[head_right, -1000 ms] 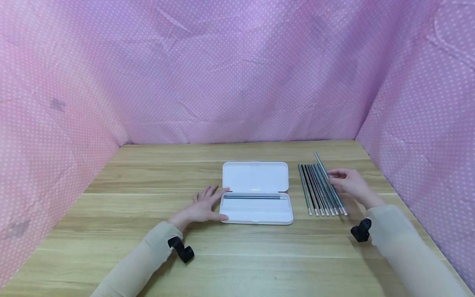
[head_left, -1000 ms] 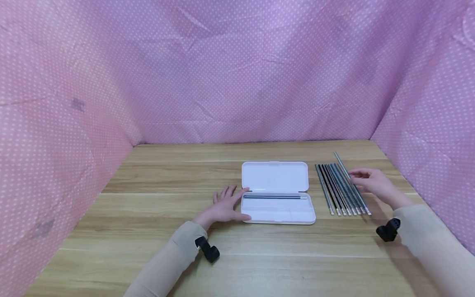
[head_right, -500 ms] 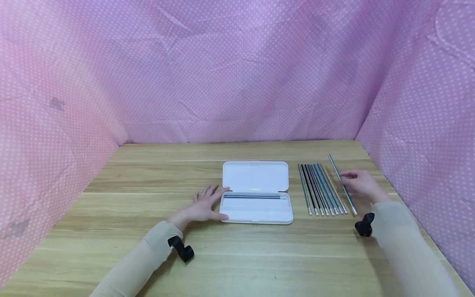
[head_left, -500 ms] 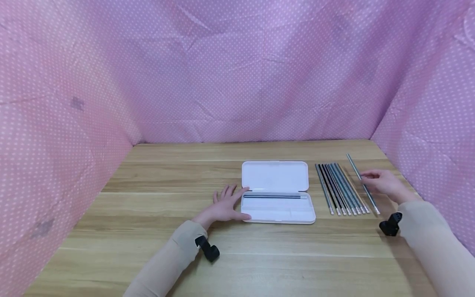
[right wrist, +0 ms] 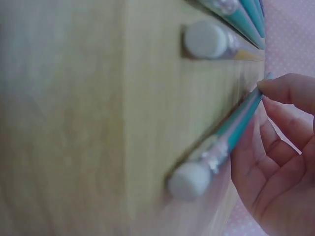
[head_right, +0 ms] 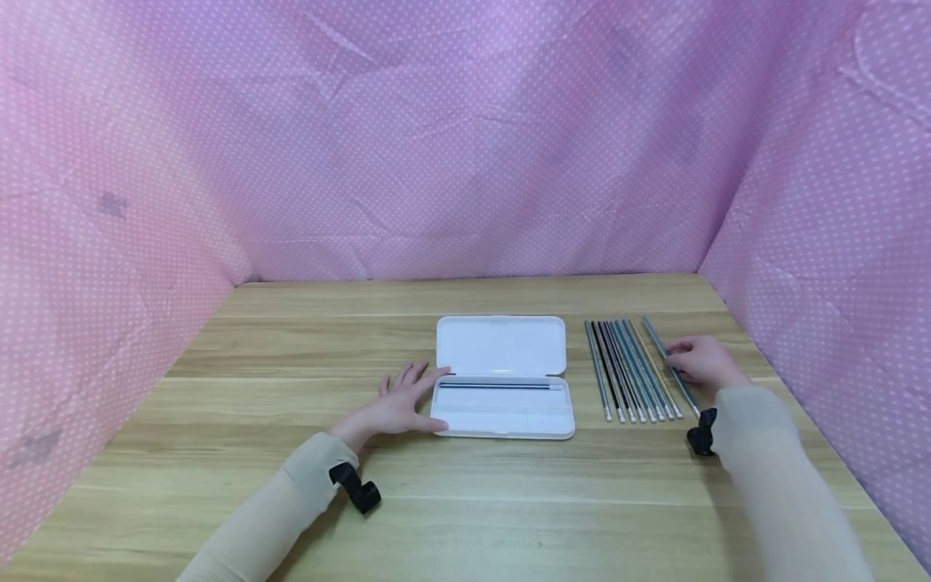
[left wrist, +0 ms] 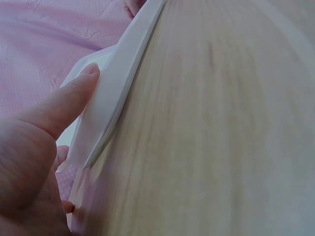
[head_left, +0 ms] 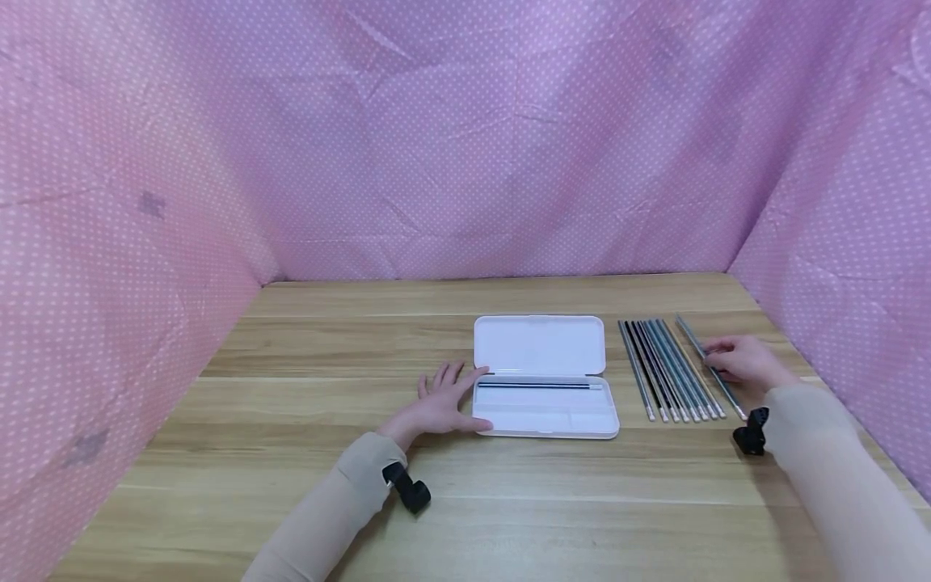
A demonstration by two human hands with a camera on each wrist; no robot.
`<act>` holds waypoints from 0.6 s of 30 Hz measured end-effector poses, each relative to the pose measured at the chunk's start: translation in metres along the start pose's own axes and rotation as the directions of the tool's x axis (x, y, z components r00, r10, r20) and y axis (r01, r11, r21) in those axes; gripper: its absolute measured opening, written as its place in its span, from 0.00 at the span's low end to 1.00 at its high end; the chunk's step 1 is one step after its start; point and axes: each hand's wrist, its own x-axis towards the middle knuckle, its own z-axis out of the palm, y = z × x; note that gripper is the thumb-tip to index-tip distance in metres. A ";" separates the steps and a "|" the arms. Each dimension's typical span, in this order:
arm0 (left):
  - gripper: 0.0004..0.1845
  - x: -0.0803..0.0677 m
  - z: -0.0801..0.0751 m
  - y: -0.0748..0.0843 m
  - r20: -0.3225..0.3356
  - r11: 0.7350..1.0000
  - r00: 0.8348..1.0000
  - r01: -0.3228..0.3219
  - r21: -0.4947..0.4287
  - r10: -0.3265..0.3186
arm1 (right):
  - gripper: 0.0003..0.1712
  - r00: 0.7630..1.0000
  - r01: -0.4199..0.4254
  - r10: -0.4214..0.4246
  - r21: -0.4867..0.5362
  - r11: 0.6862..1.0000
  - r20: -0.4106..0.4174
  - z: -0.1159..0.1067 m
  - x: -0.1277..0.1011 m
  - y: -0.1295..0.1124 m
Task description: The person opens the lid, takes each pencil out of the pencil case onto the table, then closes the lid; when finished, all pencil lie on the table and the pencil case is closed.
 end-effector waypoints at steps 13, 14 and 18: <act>0.48 0.001 -0.002 -0.001 0.006 1.000 1.000 -0.001 0.002 0.001 | 0.27 0.999 -0.033 0.032 -0.025 0.999 -0.023 0.004 0.005 -0.005; 0.48 0.001 -0.002 -0.001 0.006 1.000 1.000 -0.002 0.000 0.002 | 0.27 0.999 -0.035 0.034 -0.027 0.999 -0.025 0.004 0.005 -0.005; 0.48 0.001 -0.002 -0.001 0.009 1.000 1.000 -0.001 -0.005 0.001 | 0.27 0.999 -0.049 0.049 -0.021 0.999 -0.022 0.005 0.006 -0.007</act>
